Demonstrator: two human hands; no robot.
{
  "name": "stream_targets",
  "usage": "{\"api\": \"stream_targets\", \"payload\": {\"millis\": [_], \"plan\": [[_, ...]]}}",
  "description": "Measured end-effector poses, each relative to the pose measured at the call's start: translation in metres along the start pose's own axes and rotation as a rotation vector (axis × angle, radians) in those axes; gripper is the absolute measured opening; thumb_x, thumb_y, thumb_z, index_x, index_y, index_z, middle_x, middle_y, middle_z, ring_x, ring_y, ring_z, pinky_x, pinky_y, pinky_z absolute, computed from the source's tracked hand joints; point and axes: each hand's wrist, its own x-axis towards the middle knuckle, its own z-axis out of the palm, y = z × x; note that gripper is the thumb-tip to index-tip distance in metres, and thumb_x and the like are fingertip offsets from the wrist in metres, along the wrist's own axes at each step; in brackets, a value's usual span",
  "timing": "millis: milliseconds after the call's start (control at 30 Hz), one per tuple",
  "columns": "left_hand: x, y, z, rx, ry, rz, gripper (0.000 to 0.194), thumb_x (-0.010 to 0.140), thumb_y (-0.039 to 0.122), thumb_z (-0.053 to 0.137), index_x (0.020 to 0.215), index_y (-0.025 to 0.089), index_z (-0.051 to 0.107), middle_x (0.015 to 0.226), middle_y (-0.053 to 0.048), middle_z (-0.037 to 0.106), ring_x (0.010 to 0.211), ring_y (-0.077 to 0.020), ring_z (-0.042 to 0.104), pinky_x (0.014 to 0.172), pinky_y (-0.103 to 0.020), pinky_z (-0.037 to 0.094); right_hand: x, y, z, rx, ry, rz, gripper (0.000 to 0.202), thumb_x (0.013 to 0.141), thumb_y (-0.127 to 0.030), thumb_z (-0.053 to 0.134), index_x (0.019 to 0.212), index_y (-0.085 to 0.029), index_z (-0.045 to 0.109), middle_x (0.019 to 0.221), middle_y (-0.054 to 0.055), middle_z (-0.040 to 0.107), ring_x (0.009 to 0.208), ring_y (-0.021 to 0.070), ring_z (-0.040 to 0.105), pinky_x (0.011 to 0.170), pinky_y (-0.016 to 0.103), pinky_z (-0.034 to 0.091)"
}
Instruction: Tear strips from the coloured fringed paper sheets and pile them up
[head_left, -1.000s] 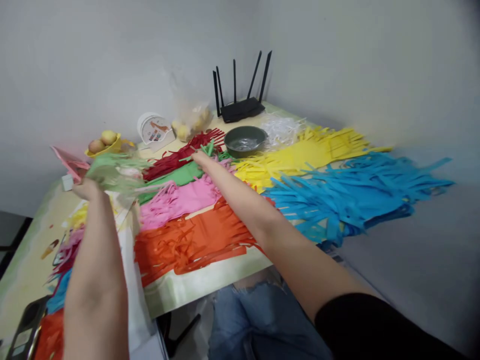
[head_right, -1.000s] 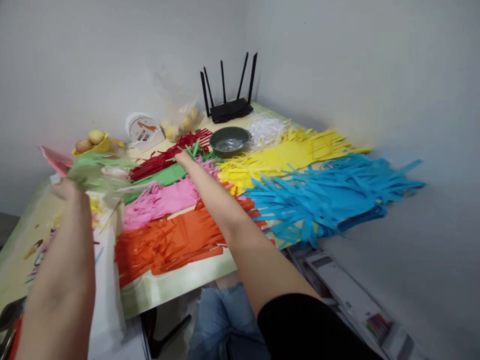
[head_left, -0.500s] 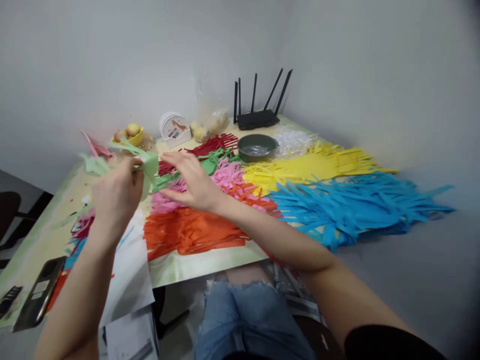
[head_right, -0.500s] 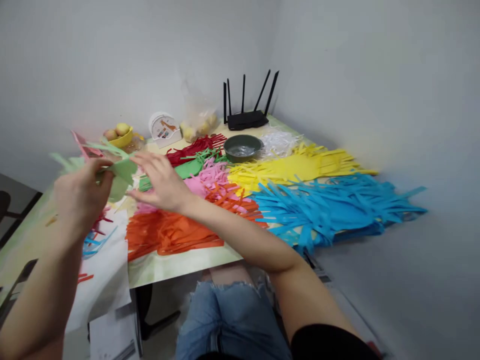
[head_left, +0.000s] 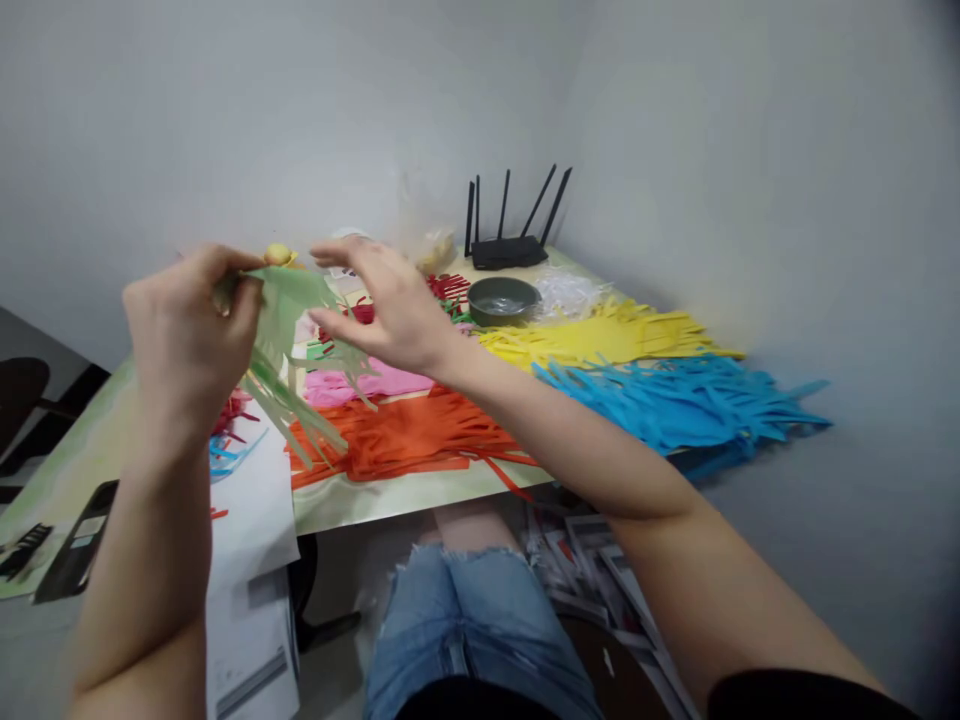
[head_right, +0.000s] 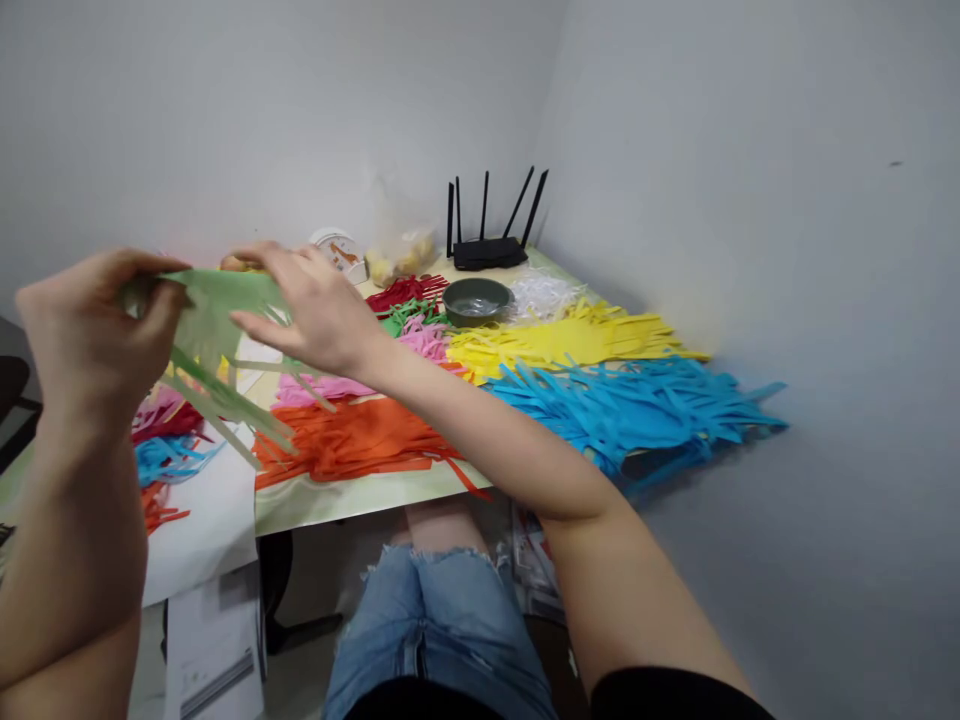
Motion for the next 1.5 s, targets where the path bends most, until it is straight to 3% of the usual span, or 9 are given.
{"api": "stream_targets", "payload": {"millis": [167,333,533,667,833,1067,1200,1333,1500], "plan": [[0.016,0.018,-0.018,0.031,0.034,0.067,0.027,0.081,0.018,0.061,0.102,0.015,0.077,0.082,0.000,0.071,0.075,-0.0134,0.064,0.082,-0.028,0.048,0.030,-0.020,0.005,-0.111,-0.074,0.114,0.036,0.092,-0.016,0.057,0.128,-0.016,0.057,0.127,0.005,0.068,0.119,0.0221,0.055,0.107,0.035,0.045],[0.013,0.007,-0.035,-0.318,-0.150,-0.082,0.018,0.078,0.028,0.074,0.087,0.013,0.074,0.075,0.000,0.065,0.063,-0.0087,0.050,0.066,-0.025,0.043,0.033,-0.024,-0.039,0.022,-0.209,0.176,0.018,0.091,-0.015,0.055,0.105,-0.018,0.066,0.101,0.002,0.073,0.097,0.0189,0.063,0.092,0.031,0.051],[-0.026,-0.007,0.000,-0.991,-0.358,-0.295,0.021,0.069,0.022,0.082,0.081,0.018,0.065,0.070,0.002,0.063,0.056,-0.0081,0.053,0.052,-0.021,0.043,-0.021,-0.012,-0.075,0.258,-0.278,0.194,0.029,0.081,-0.009,0.049,0.100,-0.017,0.068,0.101,0.003,0.071,0.093,0.0179,0.065,0.088,0.032,0.051],[-0.054,0.002,0.023,-1.171,-0.368,-0.386,0.017,0.076,0.025,0.079,0.093,0.023,0.078,0.081,-0.001,0.071,0.064,-0.0101,0.060,0.057,-0.021,0.046,-0.055,-0.005,-0.081,0.405,-0.228,0.194,0.043,0.077,-0.010,0.047,0.116,-0.020,0.064,0.116,0.003,0.069,0.095,0.0166,0.063,0.087,0.032,0.052],[-0.065,0.017,0.031,-1.352,-0.387,-0.432,0.012,0.068,0.033,0.084,0.067,0.022,0.079,0.070,-0.005,0.067,0.058,-0.0121,0.056,0.050,-0.023,0.039,-0.078,0.003,-0.083,0.495,-0.215,0.266,0.032,0.076,-0.011,0.049,0.098,-0.019,0.072,0.097,0.003,0.072,0.091,0.0171,0.065,0.083,0.031,0.053],[-0.067,0.011,0.022,-1.176,-0.456,-0.271,0.009,0.075,0.021,0.070,0.072,0.023,0.079,0.082,-0.007,0.062,0.071,-0.0167,0.056,0.060,-0.028,0.041,-0.078,0.016,-0.100,0.555,-0.378,0.192,0.023,0.082,-0.017,0.057,0.092,-0.021,0.077,0.106,0.005,0.071,0.107,0.0200,0.064,0.101,0.037,0.048],[-0.067,0.007,0.013,-1.042,-0.554,-0.052,0.020,0.082,0.035,0.065,0.087,0.024,0.080,0.089,-0.008,0.064,0.084,-0.0221,0.058,0.072,-0.033,0.044,-0.077,0.025,-0.106,0.624,-0.539,0.171,0.030,0.089,-0.039,0.061,0.108,-0.022,0.077,0.121,0.007,0.066,0.121,0.0234,0.058,0.107,0.040,0.044],[-0.070,0.015,0.015,-0.874,-0.434,-0.080,0.023,0.077,0.036,0.077,0.065,0.020,0.067,0.073,-0.004,0.061,0.066,-0.0154,0.053,0.062,-0.029,0.039,-0.080,0.015,-0.096,0.499,-0.416,0.193,0.021,0.091,-0.037,0.063,0.090,-0.019,0.074,0.101,0.006,0.071,0.103,0.0197,0.064,0.097,0.036,0.049],[-0.067,0.021,0.023,-0.905,-0.531,-0.218,0.037,0.068,0.038,0.085,0.096,0.023,0.066,0.079,0.000,0.064,0.067,-0.0143,0.057,0.058,-0.024,0.042,-0.081,-0.011,-0.088,0.280,-0.335,0.111,0.017,0.090,-0.016,0.059,0.105,-0.018,0.067,0.104,0.006,0.072,0.093,0.0166,0.065,0.086,0.030,0.051]]}}
